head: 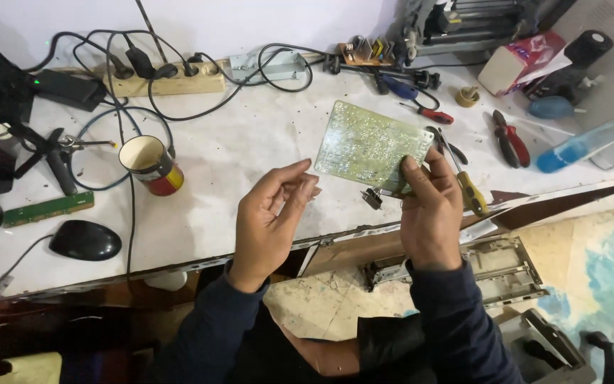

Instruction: The person wipes a green circuit board with a white cloth, turning it over to clean both sides. They repeatedly rub the surface and edges, then briefly set the cloth down before resuming wiping.

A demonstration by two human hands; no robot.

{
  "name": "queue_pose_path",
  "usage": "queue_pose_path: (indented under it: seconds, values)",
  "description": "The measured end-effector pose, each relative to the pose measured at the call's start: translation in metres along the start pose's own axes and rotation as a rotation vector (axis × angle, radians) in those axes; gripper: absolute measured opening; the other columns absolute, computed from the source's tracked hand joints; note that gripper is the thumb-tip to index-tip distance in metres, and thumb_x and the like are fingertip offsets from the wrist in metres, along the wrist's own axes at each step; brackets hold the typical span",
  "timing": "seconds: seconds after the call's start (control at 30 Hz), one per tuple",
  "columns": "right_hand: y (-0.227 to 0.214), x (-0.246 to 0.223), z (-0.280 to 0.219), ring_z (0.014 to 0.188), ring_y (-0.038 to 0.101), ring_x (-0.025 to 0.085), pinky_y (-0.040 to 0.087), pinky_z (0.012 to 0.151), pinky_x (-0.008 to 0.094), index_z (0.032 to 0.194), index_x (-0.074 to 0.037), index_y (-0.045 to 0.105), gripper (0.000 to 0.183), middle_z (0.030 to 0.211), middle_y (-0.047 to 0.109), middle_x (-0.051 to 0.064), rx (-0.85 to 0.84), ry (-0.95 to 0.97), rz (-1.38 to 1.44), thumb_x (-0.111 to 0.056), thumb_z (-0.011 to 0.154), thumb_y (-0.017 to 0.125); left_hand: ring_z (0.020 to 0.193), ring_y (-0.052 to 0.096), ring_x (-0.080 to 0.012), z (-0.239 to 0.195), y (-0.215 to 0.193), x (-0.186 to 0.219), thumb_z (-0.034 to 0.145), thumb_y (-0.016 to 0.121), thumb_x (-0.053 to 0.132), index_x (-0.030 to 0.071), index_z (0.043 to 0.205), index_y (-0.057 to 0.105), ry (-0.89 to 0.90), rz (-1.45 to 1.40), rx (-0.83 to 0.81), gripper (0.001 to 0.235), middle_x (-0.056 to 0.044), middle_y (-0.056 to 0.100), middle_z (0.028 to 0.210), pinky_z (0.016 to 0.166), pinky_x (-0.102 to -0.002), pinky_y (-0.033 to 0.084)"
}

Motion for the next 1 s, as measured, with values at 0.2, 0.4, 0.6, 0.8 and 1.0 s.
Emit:
queue_pose_path:
  seconds: [0.2, 0.4, 0.6, 0.8, 1.0]
  values:
    - [-0.013, -0.001, 0.002, 0.108, 0.072, 0.025, 0.056, 0.105, 0.046, 0.13, -0.001, 0.056, 0.028, 0.109, 0.071, 0.014, -0.183, -0.375, -0.258, 0.001, 0.103, 0.063, 0.107, 0.069, -0.0488, 0.013, 0.006, 0.007, 0.099, 0.063, 0.039, -0.014, 0.148, 0.037, -0.265, -0.308, -0.105, 0.077, -0.037, 0.06, 0.126, 0.089, -0.059, 0.061]
    - [0.021, -0.022, -0.012, 0.126, 0.068, 0.027, 0.04, 0.125, 0.058, 0.109, -0.018, 0.067, 0.02, 0.116, 0.075, 0.005, -0.52, -0.915, -0.707, -0.006, 0.097, 0.075, 0.125, 0.063, -0.0441, 0.029, 0.018, 0.001, 0.093, 0.077, 0.029, 0.021, 0.155, 0.028, -0.268, -0.818, -0.244, 0.079, -0.026, 0.051, 0.152, 0.109, -0.063, 0.055]
    - [0.001, 0.013, -0.029, 0.137, 0.055, 0.03, 0.042, 0.122, 0.059, 0.13, -0.017, 0.063, 0.041, 0.131, 0.072, 0.005, -0.548, -1.018, -0.87, 0.0, 0.095, 0.075, 0.139, 0.055, -0.0347, 0.025, 0.009, -0.012, 0.094, 0.074, 0.003, 0.022, 0.168, 0.013, -0.242, -0.848, -0.247, 0.098, -0.021, 0.061, 0.142, 0.11, -0.063, 0.052]
    - [-0.022, 0.024, -0.039, 0.107, 0.065, 0.03, 0.061, 0.085, 0.039, 0.14, -0.01, 0.057, 0.051, 0.12, 0.062, 0.018, -0.444, -0.907, -1.019, 0.0, 0.096, 0.081, 0.14, 0.053, -0.0325, 0.027, -0.029, -0.027, 0.082, 0.076, -0.001, 0.023, 0.169, 0.011, -0.192, -0.683, -0.094, 0.111, -0.014, 0.059, 0.138, 0.123, -0.059, 0.046]
    - [-0.082, 0.052, -0.012, 0.057, 0.037, 0.008, 0.033, 0.055, 0.036, 0.07, -0.013, 0.047, 0.044, 0.055, 0.039, -0.003, -0.1, -0.312, -1.074, -0.029, 0.111, 0.054, 0.148, 0.046, -0.0423, 0.023, -0.048, -0.051, 0.087, 0.076, 0.01, 0.006, 0.159, 0.032, -0.145, -0.83, -0.137, 0.084, -0.02, 0.05, 0.153, 0.13, -0.059, 0.036]
Point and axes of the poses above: each hand's wrist, its own z-axis towards the middle knuckle, its own y-axis out of the palm, x = y × z, the point moved 3 cm from there along z, towards the middle knuckle
